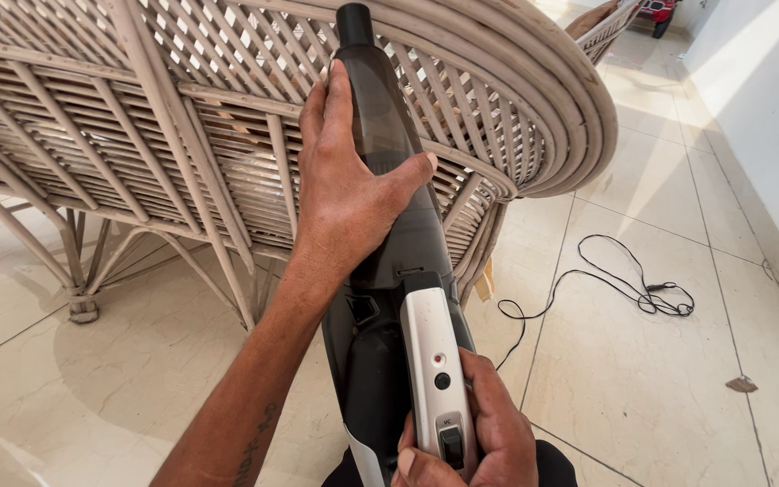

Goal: The person vacuums the crevices and frame of a wicker chair using a handheld vacuum cleaner, moving the nozzle along the weave and gaps of the backrest and base.

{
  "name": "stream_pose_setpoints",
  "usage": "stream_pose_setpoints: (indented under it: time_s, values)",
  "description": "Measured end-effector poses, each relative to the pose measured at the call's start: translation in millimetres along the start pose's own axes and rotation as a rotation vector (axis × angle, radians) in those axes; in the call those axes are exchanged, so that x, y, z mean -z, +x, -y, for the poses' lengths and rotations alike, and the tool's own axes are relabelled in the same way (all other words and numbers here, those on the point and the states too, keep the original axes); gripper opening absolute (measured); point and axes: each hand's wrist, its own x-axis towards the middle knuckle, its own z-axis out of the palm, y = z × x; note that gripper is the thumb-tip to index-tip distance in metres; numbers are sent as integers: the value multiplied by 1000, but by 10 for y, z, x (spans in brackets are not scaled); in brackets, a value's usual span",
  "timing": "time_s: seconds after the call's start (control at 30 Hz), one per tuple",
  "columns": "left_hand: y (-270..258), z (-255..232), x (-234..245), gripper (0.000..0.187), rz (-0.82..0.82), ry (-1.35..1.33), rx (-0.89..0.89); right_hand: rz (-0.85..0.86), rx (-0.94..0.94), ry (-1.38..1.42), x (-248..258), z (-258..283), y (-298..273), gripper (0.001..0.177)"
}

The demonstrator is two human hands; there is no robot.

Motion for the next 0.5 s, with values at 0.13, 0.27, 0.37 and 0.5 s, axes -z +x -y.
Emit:
stream_pose_setpoints:
  time_s: [0.13,0.27,0.37,0.5]
  values:
    - [34,74,88,113,-25,52,-1,83,61,73,-68,49,31,84]
    - [73,161,166,112,-52,59,-43,127,38,124,-151,101,38,86]
    - [91,169,220,111,-63,46,-47,165,60,120,-185,147,65,85]
    - [99,121,266,111,-51,19,-11,139,24,121,-218,133,70,85]
